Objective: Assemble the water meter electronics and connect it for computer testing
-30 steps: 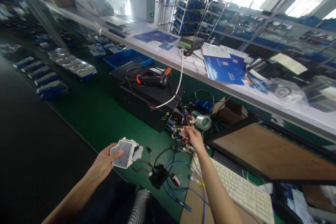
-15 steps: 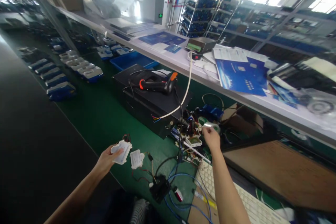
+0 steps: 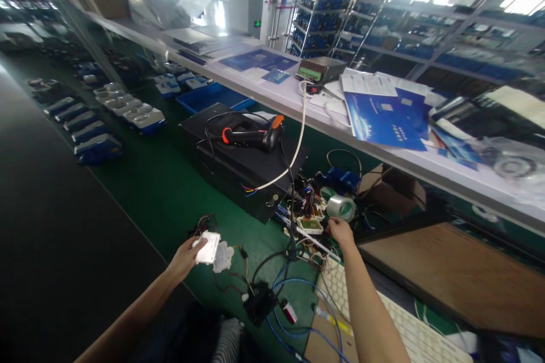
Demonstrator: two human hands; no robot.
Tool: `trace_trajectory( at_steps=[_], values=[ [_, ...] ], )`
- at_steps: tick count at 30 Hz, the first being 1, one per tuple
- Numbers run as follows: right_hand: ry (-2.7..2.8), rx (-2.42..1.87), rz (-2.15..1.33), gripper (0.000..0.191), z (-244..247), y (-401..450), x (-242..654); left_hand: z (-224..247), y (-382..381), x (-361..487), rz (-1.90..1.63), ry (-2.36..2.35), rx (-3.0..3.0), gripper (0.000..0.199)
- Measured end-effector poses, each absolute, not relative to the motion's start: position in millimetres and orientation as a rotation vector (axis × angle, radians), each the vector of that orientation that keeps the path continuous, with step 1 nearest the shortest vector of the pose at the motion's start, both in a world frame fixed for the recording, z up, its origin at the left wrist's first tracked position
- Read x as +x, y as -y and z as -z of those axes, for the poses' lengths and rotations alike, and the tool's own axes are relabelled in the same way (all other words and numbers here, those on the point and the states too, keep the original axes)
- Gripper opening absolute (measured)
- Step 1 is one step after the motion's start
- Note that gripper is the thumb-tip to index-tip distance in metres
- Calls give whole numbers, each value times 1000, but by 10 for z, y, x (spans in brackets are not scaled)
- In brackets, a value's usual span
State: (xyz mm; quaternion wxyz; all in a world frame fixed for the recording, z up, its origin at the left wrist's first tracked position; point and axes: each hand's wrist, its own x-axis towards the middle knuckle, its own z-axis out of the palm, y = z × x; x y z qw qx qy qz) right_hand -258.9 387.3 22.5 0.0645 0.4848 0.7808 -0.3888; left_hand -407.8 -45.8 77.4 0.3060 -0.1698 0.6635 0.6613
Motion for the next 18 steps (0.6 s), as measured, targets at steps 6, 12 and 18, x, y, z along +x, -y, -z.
trace_trajectory(
  at_steps=[6,12,18],
  values=[
    [-2360,1267,1180,45,-362,-3591,-2697,-545,479,-3938,-1656,-1900,-324,62],
    [-2339,1374,1010,39,-448,-3341,-2893,-360,547,-3910,-1489,-2190,-296,62],
    [-2384,1465,1182,29,-802,-3582,-2851,-483,720,-3912,-1402,-2381,-270,76]
  ],
)
